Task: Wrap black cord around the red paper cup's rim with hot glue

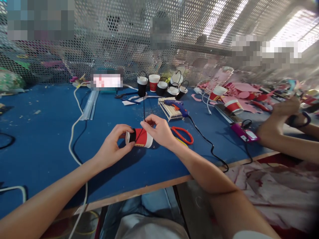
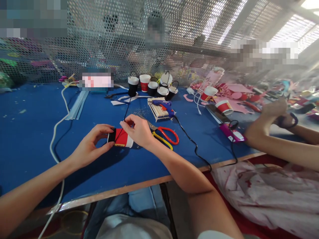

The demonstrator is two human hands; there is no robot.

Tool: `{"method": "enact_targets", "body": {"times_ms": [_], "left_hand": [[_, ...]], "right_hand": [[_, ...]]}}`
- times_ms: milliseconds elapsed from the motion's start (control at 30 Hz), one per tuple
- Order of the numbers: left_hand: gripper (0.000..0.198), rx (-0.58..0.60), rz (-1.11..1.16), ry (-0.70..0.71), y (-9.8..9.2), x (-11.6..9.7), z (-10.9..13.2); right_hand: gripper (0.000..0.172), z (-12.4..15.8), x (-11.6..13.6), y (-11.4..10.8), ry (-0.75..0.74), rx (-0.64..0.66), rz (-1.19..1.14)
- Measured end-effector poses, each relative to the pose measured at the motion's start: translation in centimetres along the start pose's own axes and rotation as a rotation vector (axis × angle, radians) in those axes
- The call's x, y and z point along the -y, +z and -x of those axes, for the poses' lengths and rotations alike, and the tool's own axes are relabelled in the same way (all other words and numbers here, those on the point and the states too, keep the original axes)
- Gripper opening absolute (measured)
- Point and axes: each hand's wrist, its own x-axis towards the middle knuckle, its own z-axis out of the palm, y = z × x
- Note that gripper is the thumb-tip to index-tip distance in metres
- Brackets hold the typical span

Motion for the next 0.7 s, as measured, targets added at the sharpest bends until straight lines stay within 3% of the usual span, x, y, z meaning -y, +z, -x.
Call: {"method": "enact_targets", "body": {"times_ms": [333, 533, 700], "left_hand": [[0.028, -0.033, -0.053, 0.018, -0.6, 0.3, -0.4], [0.032, 0.001, 0.057, -0.08, -0.7, 0.5, -0.4], [0.035, 0.075, 0.089, -0.096, -0.4, 0.2, -0.4]], "right_hand": [[0.018, -0.6, -1.4, -1.2, 0.202, 0.028, 0.04], [0.02, -0.8, -1.6, -1.5, 0.204, 0.001, 0.004], [0.021, -1.2, -0.8, -1.3, 0.086, 0.019, -0.214]]}}
